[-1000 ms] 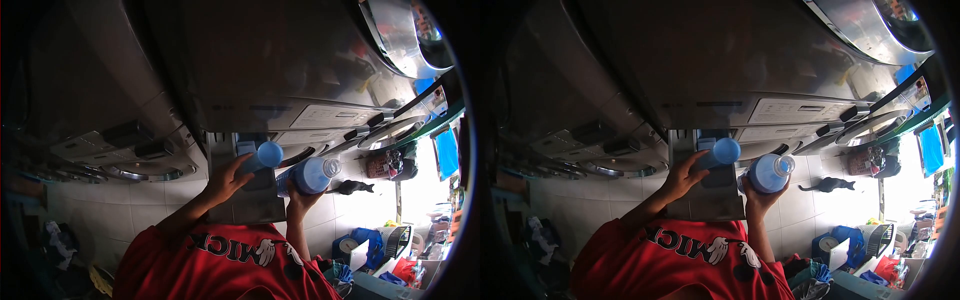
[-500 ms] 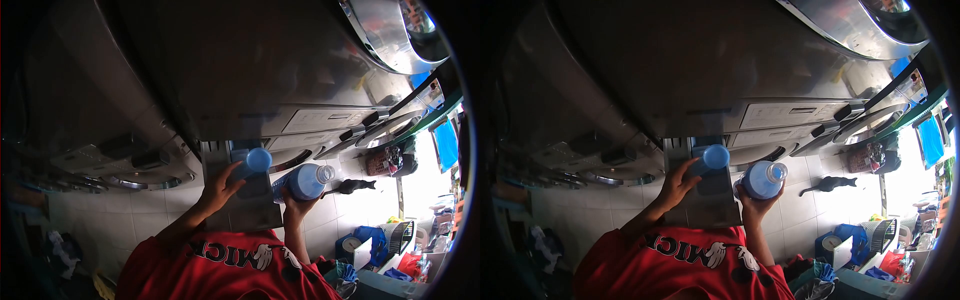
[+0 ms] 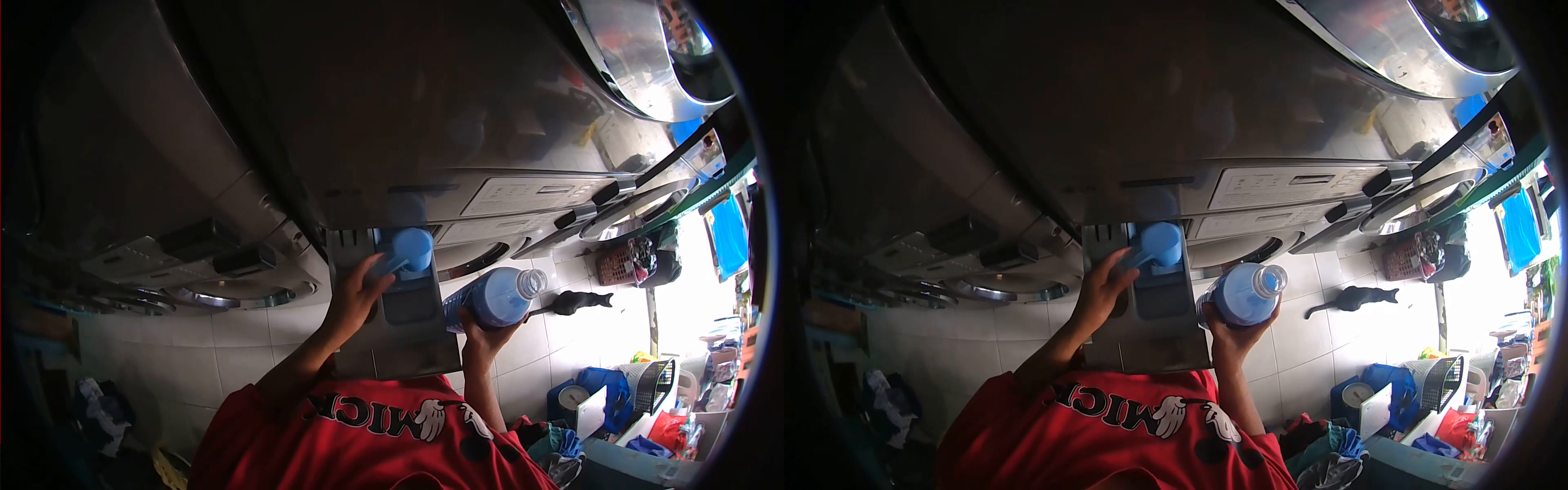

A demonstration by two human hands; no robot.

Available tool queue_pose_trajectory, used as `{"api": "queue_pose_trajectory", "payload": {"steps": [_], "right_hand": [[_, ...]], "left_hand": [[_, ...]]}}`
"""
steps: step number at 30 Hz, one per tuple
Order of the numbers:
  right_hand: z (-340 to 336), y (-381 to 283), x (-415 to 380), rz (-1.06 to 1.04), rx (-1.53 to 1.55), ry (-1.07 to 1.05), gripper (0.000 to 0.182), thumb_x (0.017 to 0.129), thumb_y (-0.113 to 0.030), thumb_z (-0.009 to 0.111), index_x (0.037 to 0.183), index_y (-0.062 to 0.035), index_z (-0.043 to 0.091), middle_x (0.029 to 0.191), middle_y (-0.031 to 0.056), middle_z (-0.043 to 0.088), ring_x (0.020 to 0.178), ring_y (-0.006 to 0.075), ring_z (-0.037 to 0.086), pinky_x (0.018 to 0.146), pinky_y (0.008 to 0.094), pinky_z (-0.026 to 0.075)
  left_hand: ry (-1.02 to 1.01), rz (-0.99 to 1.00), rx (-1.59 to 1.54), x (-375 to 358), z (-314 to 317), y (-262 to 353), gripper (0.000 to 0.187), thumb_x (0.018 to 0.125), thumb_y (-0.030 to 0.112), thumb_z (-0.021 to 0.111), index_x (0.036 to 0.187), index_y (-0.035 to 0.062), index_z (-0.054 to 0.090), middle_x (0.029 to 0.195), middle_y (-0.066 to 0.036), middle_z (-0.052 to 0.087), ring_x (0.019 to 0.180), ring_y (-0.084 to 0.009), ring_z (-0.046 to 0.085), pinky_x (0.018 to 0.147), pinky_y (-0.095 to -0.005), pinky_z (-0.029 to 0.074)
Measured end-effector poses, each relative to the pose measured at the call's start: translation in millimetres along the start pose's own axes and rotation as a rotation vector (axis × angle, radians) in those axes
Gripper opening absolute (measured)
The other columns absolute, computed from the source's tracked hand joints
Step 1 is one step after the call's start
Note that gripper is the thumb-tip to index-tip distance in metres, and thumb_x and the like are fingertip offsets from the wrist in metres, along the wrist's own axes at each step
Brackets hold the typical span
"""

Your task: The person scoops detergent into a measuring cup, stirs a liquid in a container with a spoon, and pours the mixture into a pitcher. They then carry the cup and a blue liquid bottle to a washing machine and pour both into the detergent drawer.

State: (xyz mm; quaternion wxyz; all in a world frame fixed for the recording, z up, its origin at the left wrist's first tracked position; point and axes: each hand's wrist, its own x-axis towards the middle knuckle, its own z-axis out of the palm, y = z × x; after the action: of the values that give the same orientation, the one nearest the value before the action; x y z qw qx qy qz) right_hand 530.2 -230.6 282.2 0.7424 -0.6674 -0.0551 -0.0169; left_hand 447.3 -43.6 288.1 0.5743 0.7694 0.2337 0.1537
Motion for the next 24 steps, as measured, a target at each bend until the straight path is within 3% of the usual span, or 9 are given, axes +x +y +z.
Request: {"api": "queue_pose_trajectory", "payload": {"steps": [5,7,10,16,24], "right_hand": [[0,-2,-2,-0.003,0.008,-0.026,0.102,0.055,-0.003,0.077,0.134,-0.0074,0.013,0.121,0.0142,0.039,0.111,0.0265,0.045,0.094,0.0393,0.038],[0,-2,-3,0.005,0.009,-0.013,0.101,0.055,-0.003,0.077,0.134,-0.0074,0.013,0.122,0.014,0.038,0.111,0.0261,0.044,0.094,0.039,0.038],[-4,4,-3,0.005,-0.023,0.003,0.102,0.054,-0.004,0.078,0.134,-0.0074,0.014,0.122,0.0138,0.037,0.111,0.0258,0.043,0.094,0.0387,0.038],[-4,4,-3,0.011,-0.022,0.019,0.103,0.053,-0.005,0.079,0.134,-0.0073,0.015,0.123,0.0137,0.036,0.112,0.0257,0.043,0.095,0.0388,0.037],[-3,2,-3,0.016,0.015,0.0,0.103,0.053,-0.006,0.078,0.134,-0.0072,0.014,0.123,0.0139,0.037,0.112,0.0263,0.043,0.095,0.0391,0.037]], "left_hand": [[-0.029,-0.146,-0.243,10,2,-1,0.05,0.084,0.034,0.059,0.119,0.0005,0.048,0.098,-0.007,0.059,0.088,-0.0146,0.055,0.078,-0.0258,0.042],[-0.02,-0.271,-0.381,13,2,0,0.049,0.081,0.031,0.062,0.119,0.004,0.049,0.07,0.005,0.046,0.056,-0.0011,0.038,0.05,-0.0161,0.029],[-0.058,-0.313,-0.481,16,0,4,0.048,0.081,0.031,0.061,0.118,0.0036,0.049,0.066,0.007,0.041,0.05,0.0002,0.031,0.045,-0.0159,0.022],[-0.119,-0.391,-0.568,20,-6,4,0.044,0.082,0.031,0.059,0.115,0.0035,0.049,0.059,0.009,0.031,0.046,-0.0007,0.025,0.042,-0.017,0.02],[-0.201,-0.5,-0.75,25,-14,-3,0.034,0.082,0.032,0.057,0.105,0.007,0.053,0.056,0.009,0.028,0.043,-0.001,0.023,0.039,-0.0176,0.017]]}}
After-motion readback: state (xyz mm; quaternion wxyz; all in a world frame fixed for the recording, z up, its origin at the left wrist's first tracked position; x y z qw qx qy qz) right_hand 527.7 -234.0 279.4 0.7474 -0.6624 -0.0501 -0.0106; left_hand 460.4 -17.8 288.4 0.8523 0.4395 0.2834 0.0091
